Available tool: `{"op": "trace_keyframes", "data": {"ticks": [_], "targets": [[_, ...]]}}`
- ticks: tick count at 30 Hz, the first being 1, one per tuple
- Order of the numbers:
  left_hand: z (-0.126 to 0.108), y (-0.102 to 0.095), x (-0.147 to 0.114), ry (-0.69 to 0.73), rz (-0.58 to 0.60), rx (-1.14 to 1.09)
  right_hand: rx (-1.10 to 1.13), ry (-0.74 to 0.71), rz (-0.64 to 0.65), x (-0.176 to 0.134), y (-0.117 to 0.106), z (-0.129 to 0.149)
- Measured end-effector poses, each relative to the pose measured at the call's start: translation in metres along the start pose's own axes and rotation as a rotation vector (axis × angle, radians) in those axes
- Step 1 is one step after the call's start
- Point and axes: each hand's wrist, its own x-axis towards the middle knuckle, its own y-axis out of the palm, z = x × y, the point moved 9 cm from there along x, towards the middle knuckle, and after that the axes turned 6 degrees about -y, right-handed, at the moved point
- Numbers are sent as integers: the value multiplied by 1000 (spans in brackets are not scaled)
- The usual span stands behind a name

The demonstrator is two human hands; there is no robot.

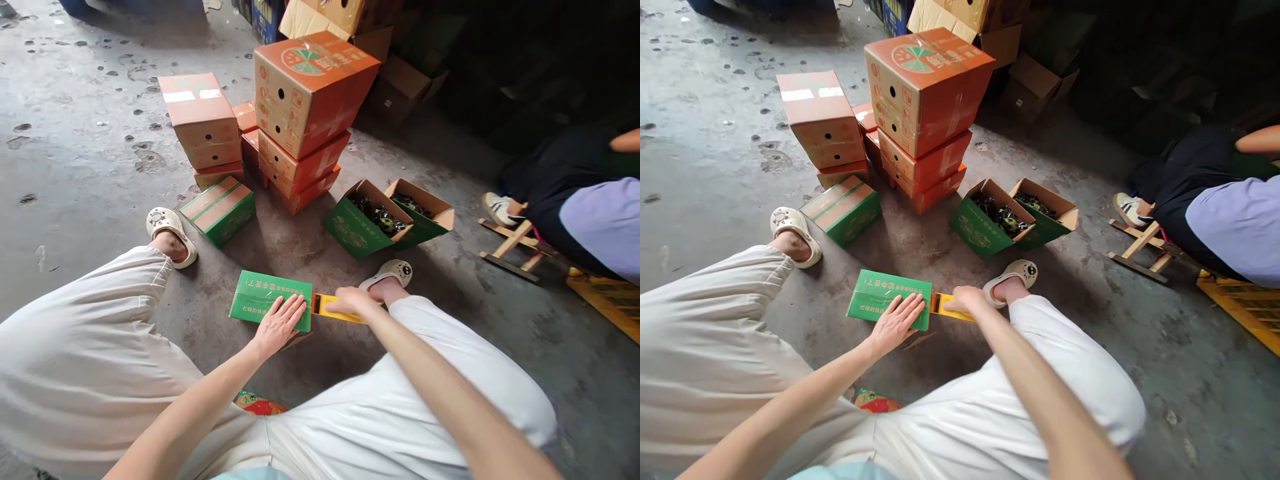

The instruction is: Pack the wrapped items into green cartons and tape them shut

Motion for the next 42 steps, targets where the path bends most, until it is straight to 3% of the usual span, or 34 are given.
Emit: {"op": "trace_keyframes", "data": {"ticks": [3,6,8,11,14,16,19,23,27,32,35,38,42], "targets": [[-1,0,0,-2,11,-34,9,0,28,16,30,38],[2,-2,3,-3,35,-66,6,15,30,15,32,32],[14,-6,9,-50,50,-58,-8,20,4,10,14,16],[44,-16,22,-146,101,-37,-5,36,-91,-5,-30,-2],[66,-22,33,-151,195,-43,67,19,-215,-29,-69,-3],[70,-24,34,-123,220,-47,163,-33,-274,-45,-80,3],[67,-25,25,-135,176,-45,481,-144,-257,-60,-68,14],[83,-27,-6,-400,81,-45,875,-255,-153,-56,-33,39],[109,-30,-34,-575,114,-69,950,-374,-59,-41,-15,94],[130,-42,-53,-598,126,-118,1054,-460,49,-34,-1,150],[136,-46,-64,-662,99,-131,1112,-384,90,-37,16,152],[140,-40,-76,-780,123,-170,1141,-278,45,-46,25,142],[141,-33,-75,-845,204,-271,1006,-255,-16,-59,12,141]]}}
